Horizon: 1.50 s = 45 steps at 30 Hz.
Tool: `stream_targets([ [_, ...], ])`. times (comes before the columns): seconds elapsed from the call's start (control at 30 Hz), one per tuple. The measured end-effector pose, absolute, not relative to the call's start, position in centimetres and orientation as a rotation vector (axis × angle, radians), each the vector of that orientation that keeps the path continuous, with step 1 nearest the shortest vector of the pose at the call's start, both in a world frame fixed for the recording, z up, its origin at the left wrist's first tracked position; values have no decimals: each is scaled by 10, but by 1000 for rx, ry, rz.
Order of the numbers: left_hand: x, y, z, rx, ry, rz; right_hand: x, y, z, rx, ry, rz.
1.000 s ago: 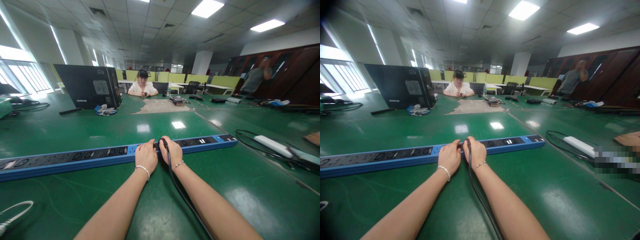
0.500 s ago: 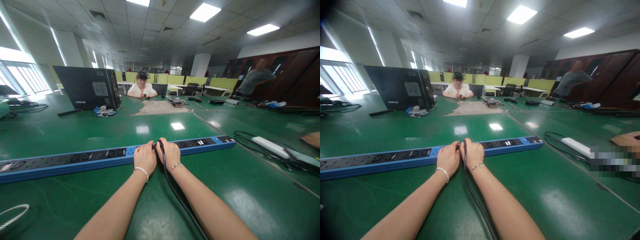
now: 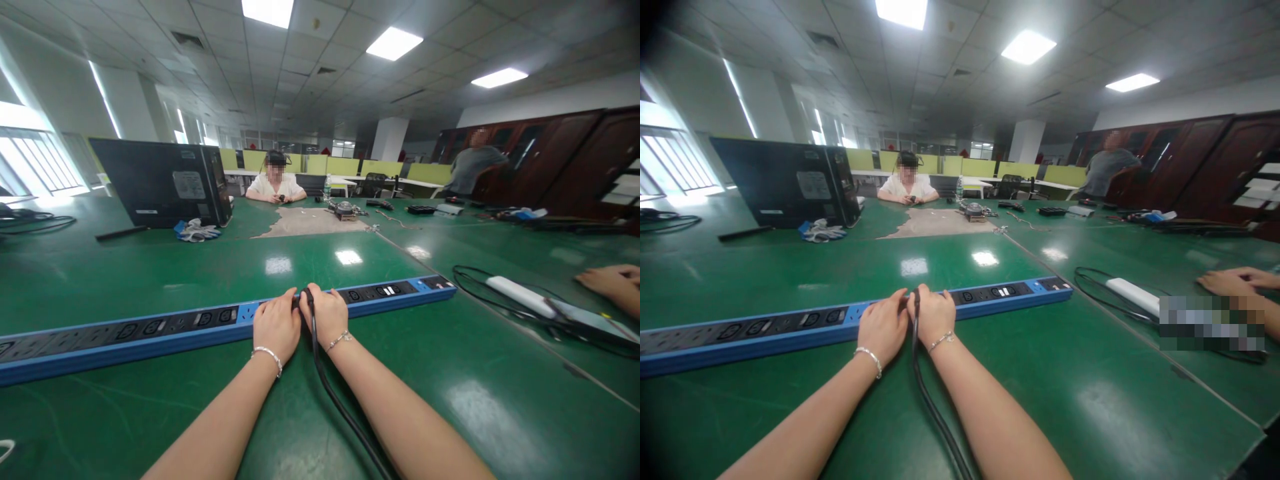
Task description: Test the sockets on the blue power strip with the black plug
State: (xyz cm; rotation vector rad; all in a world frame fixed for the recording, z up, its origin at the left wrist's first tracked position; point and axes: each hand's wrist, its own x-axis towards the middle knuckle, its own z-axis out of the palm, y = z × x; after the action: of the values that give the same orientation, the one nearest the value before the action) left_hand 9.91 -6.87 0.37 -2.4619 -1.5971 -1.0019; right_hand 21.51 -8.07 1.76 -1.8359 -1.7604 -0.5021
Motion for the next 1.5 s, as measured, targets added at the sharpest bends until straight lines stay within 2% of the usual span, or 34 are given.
stream_targets([
  [0.63, 99, -71, 4, -2457, -1588, -1026, 234, -82, 13, -1718, -1908, -474],
  [1.23, 100, -71, 3, -2469, -1600, -1037, 230, -89, 30, -1920, -2000, -374],
  [1.5, 99, -70, 3, -2479, -1607, -1016, 229, -89, 24, -1798, -2082, -413],
])
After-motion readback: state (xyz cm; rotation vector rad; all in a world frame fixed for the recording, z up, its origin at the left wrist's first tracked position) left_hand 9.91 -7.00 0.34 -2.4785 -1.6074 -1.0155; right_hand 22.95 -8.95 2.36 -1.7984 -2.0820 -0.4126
